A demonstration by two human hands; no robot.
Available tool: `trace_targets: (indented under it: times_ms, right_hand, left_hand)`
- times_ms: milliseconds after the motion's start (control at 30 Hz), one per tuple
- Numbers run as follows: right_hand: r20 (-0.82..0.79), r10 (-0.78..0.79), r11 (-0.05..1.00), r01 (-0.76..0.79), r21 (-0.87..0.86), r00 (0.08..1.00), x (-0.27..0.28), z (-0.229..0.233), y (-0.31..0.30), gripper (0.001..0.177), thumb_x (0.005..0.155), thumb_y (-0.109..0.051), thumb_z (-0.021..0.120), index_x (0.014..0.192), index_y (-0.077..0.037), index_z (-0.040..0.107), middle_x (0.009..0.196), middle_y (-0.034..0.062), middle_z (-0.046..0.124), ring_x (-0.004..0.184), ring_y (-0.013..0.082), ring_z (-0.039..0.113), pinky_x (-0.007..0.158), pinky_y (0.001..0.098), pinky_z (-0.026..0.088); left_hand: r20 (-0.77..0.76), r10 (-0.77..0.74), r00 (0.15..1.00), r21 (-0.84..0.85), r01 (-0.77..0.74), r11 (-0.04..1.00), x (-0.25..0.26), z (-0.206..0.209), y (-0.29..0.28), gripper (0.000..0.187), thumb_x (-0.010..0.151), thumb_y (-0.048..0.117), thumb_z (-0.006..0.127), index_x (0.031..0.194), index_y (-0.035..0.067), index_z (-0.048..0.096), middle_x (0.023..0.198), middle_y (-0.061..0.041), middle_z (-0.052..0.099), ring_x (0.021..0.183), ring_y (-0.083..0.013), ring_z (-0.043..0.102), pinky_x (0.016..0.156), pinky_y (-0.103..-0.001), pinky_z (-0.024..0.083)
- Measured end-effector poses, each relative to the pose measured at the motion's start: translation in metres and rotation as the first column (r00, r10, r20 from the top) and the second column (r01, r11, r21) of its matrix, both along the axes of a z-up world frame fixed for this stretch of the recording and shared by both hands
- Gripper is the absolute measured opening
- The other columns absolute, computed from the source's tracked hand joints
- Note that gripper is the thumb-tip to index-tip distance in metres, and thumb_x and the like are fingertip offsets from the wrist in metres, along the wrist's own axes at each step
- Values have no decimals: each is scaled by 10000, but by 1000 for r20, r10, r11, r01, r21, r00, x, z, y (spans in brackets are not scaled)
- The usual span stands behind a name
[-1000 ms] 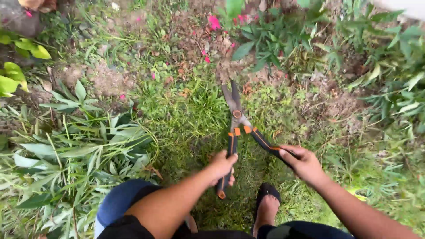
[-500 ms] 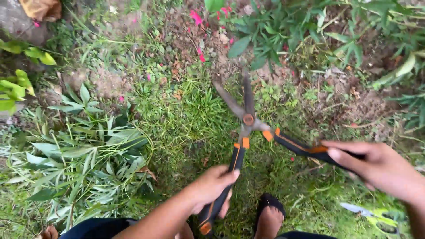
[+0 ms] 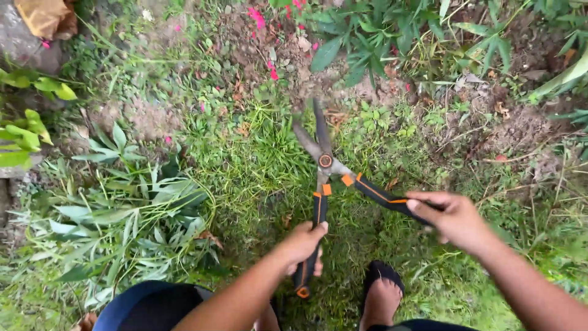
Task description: The person uses garden shears to trim grass and weeds in a garden bed. They occasionally use their hands to pull weeds and gather cut plant material into a pile.
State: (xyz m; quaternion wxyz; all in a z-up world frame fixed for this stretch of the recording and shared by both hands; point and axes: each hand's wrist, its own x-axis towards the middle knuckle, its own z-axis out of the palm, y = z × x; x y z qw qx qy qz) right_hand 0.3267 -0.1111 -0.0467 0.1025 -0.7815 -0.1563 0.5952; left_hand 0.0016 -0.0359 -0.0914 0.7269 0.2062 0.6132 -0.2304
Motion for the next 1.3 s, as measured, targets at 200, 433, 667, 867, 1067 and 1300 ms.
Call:
trace_targets:
  times_ms: [200,433,667,867,1067,1300]
  right_hand:
    - [-38,-35,989,40,145,999,-54,-44,12,495,1028,-363,731,1518,-304,758,746,100,742,404,176,519,387,284,470]
    - [-62,23,999,-20,50,998,-25,0,9,484,1053,-296,720,1534,-336,756,750,109,716,450,194,494,407,301,446]
    - [-27,93,994,-91,56,995,41,44,-7,497,1008,-217,757,1492,-282,856,747,190,786,463,242,452,436,337,336]
    - [-116,145,896,-81,436,983,45,56,-4,514,934,-72,745,1438,-137,821,1164,141,509,1064,259,457,682,414,538]
    - [-141,327,574,-78,815,935,39,70,4,392,970,-128,666,1350,-50,725,1704,254,585,1240,336,862,1011,429,783]
    - [387,393,258,-504,824,834,-19,99,18,393,797,-406,900,1111,-197,788,1364,76,815,597,30,795,475,181,626]
  left_hand:
    - [33,243,970,59,-244,968,22,-33,36,466,1167,456,551,1462,99,497,843,-91,572,607,-245,665,582,-416,671]
    - [212,701,681,-309,-634,709,0,-7,-23,277,1064,257,752,1335,210,716,1012,-162,752,749,-275,714,713,-459,657]
    - [239,709,664,-411,-592,693,-48,55,-14,263,1125,246,641,1376,186,589,668,-48,587,452,-165,524,393,-299,417]
    - [270,590,761,-189,-559,807,-74,65,20,776,1008,142,720,1733,101,448,880,-167,734,491,-181,648,393,-311,546]
    - [325,640,697,-178,-619,765,-58,93,23,839,1013,209,718,1774,212,363,908,-139,699,499,-158,616,422,-303,543]
    - [186,722,667,-172,-701,692,-10,128,-13,351,1089,169,689,1431,124,623,735,-63,643,478,-148,568,386,-287,494]
